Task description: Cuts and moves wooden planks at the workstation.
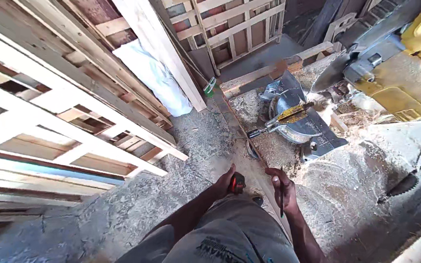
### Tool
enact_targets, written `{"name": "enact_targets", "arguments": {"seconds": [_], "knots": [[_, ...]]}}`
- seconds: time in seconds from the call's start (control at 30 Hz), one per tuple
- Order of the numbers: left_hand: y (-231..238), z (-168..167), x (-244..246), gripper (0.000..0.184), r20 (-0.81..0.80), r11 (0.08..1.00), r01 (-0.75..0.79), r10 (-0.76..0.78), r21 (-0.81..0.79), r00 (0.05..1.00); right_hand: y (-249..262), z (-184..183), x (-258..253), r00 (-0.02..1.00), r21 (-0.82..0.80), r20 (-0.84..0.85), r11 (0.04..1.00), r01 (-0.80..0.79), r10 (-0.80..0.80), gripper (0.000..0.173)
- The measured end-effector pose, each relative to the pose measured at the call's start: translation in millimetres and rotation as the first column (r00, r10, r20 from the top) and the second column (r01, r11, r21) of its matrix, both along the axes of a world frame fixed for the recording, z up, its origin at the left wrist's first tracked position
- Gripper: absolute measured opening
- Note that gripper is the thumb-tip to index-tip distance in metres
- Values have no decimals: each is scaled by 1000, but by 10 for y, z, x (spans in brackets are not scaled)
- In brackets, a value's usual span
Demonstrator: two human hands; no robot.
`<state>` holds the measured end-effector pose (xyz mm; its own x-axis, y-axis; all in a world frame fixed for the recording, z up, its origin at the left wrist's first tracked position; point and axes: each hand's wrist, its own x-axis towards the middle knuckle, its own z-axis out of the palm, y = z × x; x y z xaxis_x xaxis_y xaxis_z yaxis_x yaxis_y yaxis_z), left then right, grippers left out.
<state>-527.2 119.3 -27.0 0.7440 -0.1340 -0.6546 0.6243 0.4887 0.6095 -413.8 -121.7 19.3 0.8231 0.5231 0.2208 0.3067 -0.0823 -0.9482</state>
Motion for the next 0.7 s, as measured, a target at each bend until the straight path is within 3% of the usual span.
{"name": "enact_targets", "arguments": {"seconds": [0.1,0.2,0.3,0.37,0.43,0.5,0.57,0.63,0.7], "knots": [[287,-82,-64,92,-17,1000,-14,14,-17,1000,-4,-158,-90,995,-409,-54,911,58,-88,70],[722,-142,-227,87,-78,997,-76,74,-26,994,221,-278,-350,965,-679,-134,730,78,-227,51],[1234,-214,-393,87,-121,990,-137,138,16,983,643,-381,-606,919,-705,-213,703,92,-333,27],[1585,-242,-510,84,-173,987,-146,157,74,972,945,-474,-721,908,-604,-266,790,104,-323,20],[1933,-231,-568,80,-201,983,-150,169,109,965,1257,-376,-604,912,-371,-328,922,113,-244,25],[2272,-225,-568,71,-214,978,-158,184,133,959,1549,-85,-323,951,-111,-296,992,57,-88,54],[2548,-199,-531,59,-204,971,-153,190,184,960,1813,400,-16,985,119,-170,993,8,13,83],[2765,-136,-474,54,-200,960,-142,192,243,961,2040,1145,158,1000,293,-15,956,11,-6,71],[2934,-93,-406,52,-179,943,-152,211,297,961,2145,1955,157,976,401,195,916,7,-93,41]]}}
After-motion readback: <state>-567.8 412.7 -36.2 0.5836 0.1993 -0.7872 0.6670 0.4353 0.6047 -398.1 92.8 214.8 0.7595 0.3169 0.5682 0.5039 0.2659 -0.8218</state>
